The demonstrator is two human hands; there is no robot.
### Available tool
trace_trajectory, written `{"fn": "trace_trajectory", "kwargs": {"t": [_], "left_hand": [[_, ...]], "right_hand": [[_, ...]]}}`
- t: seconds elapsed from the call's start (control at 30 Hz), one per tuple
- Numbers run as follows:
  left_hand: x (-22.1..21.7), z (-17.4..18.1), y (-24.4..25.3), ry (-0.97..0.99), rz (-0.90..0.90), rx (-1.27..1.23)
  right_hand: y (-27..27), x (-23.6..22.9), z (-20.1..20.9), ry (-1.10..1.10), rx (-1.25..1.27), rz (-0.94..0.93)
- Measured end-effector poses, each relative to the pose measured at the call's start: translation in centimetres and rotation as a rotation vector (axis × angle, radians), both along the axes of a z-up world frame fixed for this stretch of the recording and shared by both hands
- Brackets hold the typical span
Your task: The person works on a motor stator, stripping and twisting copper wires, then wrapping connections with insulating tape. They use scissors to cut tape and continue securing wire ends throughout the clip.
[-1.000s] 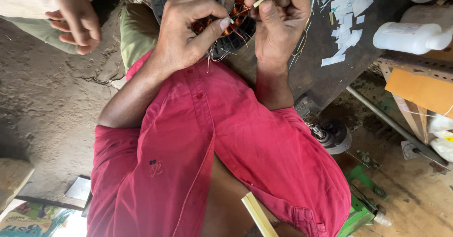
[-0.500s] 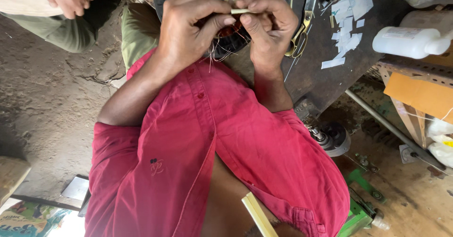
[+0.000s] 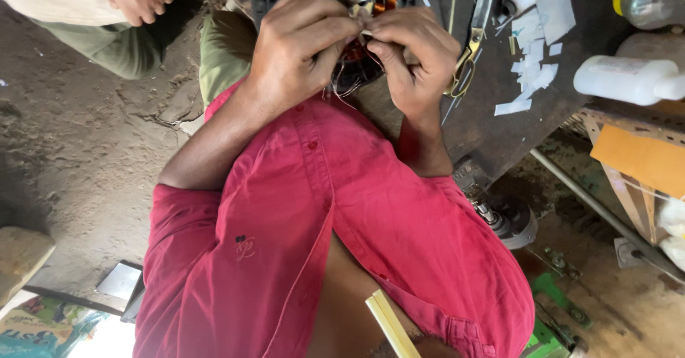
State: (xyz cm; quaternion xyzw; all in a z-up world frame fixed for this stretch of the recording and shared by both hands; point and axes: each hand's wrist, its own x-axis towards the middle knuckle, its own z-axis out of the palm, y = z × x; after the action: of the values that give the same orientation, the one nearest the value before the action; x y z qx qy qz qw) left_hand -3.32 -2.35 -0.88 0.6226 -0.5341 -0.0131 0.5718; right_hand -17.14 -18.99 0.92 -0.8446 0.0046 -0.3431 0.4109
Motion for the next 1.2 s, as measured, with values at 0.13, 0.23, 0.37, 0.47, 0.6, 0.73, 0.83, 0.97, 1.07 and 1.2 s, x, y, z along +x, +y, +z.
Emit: {"fn": "trace_trajectory", "kwargs": {"t": [0.13, 0.23, 0.37, 0.47, 0.6, 0.73, 0.83, 0.97, 1.07, 1.2], "left_hand": [[0.6, 1.4, 0.9, -0.086, -0.005, 0.142], [0.8, 2.3, 1.5, -0.084, -0.05, 0.127], [1.0, 2.2, 2.3, -0.024, -0.146, 0.181], [1.6, 1.5, 3.0, 0.007, -0.165, 0.177], [1.8, 0.3, 4.0, 0.093, -0.175, 0.102], [2.4, -0.8, 5.0, 0.069, -0.1, 0.097], [2.3, -1.8, 5.1, 0.082, -0.073, 0.097], [2.5, -3.2, 4.6, 0.058, -0.009, 0.045], [2.8, -3.6, 3.6, 0.135, 0.027, 0.007], [2.3, -3.1, 2.1, 0.326, 0.07, -0.01]], "right_hand": [[1.1, -0.1, 1.5, -0.076, -0.107, -0.107], [1.9, -0.8, 2.3, -0.02, -0.25, -0.061], [2.7, -1.2, 1.1, -0.073, -0.261, 0.071], [1.8, -1.0, -0.4, -0.122, -0.028, 0.111], [-1.6, -2.5, -1.5, -0.114, 0.199, 0.091], [-2.7, -3.8, -2.3, 0.104, 0.023, 0.128], [-1.9, -4.8, -3.7, 0.112, 0.043, 0.12], [-1.6, -4.3, -5.4, 0.08, 0.118, 0.024], [-2.2, -3.6, -5.6, 0.008, 0.232, -0.017], [-1.5, -1.7, -4.9, -0.063, 0.492, -0.08]]}}
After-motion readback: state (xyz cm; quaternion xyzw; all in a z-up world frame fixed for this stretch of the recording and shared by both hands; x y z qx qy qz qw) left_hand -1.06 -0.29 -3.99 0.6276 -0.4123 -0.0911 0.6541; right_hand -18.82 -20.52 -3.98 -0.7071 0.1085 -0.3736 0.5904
